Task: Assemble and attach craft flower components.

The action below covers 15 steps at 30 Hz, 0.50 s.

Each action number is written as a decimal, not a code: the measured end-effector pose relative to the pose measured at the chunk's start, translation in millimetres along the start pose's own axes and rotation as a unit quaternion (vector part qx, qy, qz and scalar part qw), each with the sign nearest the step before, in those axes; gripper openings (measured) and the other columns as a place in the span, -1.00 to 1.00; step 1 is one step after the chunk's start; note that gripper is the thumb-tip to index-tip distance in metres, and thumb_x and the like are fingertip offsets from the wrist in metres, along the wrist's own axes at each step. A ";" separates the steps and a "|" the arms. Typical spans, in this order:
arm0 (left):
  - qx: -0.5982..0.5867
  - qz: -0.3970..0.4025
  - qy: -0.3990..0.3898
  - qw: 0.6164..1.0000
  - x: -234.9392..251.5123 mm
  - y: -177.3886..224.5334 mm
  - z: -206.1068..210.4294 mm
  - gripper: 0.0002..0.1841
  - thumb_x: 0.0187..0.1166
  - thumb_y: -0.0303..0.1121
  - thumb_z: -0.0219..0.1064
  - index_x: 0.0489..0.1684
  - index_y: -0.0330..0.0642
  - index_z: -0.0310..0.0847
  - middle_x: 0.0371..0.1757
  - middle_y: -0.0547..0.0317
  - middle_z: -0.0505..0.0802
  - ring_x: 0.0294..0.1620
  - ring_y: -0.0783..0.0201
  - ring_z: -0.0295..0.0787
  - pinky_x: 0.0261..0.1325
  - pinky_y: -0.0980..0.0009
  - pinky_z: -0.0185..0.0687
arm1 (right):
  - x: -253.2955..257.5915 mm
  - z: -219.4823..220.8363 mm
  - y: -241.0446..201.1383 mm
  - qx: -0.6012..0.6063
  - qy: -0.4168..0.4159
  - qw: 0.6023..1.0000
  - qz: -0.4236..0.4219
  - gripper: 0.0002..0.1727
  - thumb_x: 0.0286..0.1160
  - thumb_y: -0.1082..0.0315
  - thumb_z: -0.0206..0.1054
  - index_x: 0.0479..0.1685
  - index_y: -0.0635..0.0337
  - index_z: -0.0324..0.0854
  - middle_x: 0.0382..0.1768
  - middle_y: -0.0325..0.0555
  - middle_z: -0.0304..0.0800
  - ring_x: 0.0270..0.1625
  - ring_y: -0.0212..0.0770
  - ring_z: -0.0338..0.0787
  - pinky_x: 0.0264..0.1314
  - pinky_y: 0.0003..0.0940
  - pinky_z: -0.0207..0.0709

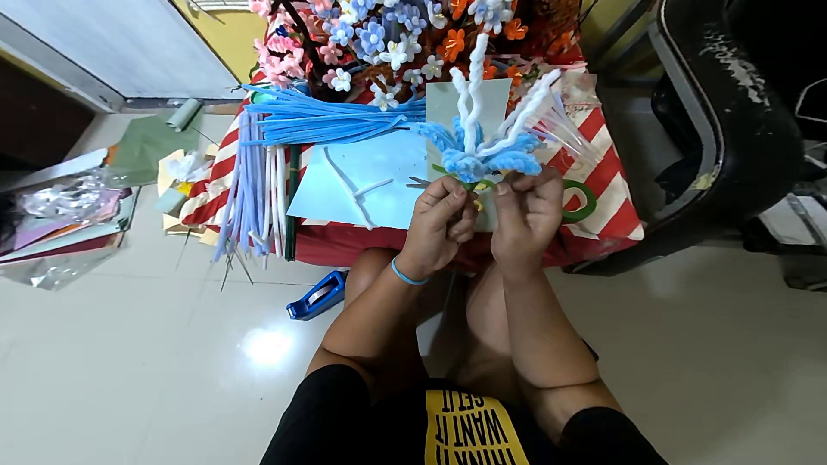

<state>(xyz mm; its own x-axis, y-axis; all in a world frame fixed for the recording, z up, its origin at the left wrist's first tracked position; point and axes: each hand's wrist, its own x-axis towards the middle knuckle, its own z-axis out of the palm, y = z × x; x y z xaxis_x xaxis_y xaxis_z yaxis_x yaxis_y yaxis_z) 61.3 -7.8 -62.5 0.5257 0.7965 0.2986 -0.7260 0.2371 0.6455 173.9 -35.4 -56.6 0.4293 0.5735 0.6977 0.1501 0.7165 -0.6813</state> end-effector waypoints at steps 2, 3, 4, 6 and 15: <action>-0.015 -0.007 0.005 1.000 0.6 3.4 -1.7 -0.81 0.79 -0.24 0.16 -0.29 0.06 0.59 -0.43 0.35 0.67 -0.70 0.59 0.40 -0.65 0.72 0.33 | 1.1 0.6 -1.7 -0.033 0.010 0.999 -0.034 -0.78 0.59 0.50 0.19 -0.24 -0.12 0.38 -0.15 -0.46 0.50 -0.06 -0.61 0.59 -0.01 -0.66 0.56; -0.025 -0.012 0.006 1.000 1.2 4.8 -3.3 -0.81 0.80 -0.24 0.15 -0.27 0.04 0.57 -0.42 0.33 0.67 -0.70 0.58 0.40 -0.66 0.72 0.34 | 1.1 0.4 -1.6 -0.041 0.008 0.998 -0.041 -0.79 0.65 0.48 0.16 -0.27 -0.12 0.35 -0.16 -0.45 0.50 -0.05 -0.61 0.58 0.00 -0.66 0.54; -0.034 -0.017 0.006 0.999 2.0 6.0 -5.1 -0.82 0.80 -0.25 0.13 -0.26 0.03 0.56 -0.41 0.32 0.66 -0.70 0.57 0.40 -0.66 0.72 0.34 | 1.2 -0.3 -1.0 -0.049 0.001 0.998 -0.046 -0.80 0.69 0.45 0.12 -0.29 -0.10 0.34 -0.19 -0.44 0.49 -0.07 -0.60 0.58 -0.01 -0.66 0.53; -0.043 -0.026 0.007 0.999 3.8 7.7 -8.5 -0.80 0.81 -0.23 0.11 -0.25 0.03 0.55 -0.42 0.32 0.66 -0.71 0.58 0.41 -0.68 0.72 0.34 | 0.6 -3.5 0.0 -0.080 -0.036 0.995 -0.045 -0.79 0.77 0.40 -0.01 -0.31 0.02 0.37 -0.30 -0.37 0.48 -0.19 -0.58 0.57 -0.09 -0.64 0.51; -0.053 -0.051 0.026 0.997 6.6 10.1 -10.5 -0.78 0.84 -0.21 0.07 -0.21 0.00 0.56 -0.39 0.31 0.66 -0.73 0.60 0.40 -0.70 0.76 0.34 | -1.1 -2.2 12.9 -0.094 -0.109 0.987 -0.067 -0.55 0.81 0.31 0.13 -0.60 0.28 0.48 -0.60 -0.22 0.44 -0.52 -0.49 0.49 -0.42 -0.60 0.46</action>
<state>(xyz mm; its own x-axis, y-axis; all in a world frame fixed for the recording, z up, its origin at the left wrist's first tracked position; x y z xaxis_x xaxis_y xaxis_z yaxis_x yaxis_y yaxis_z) 52.8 5.6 -61.4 0.5781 0.7919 0.1968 -0.7137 0.3738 0.5924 177.3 -27.8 -66.7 0.1946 0.5648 0.8019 0.3639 0.7177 -0.5938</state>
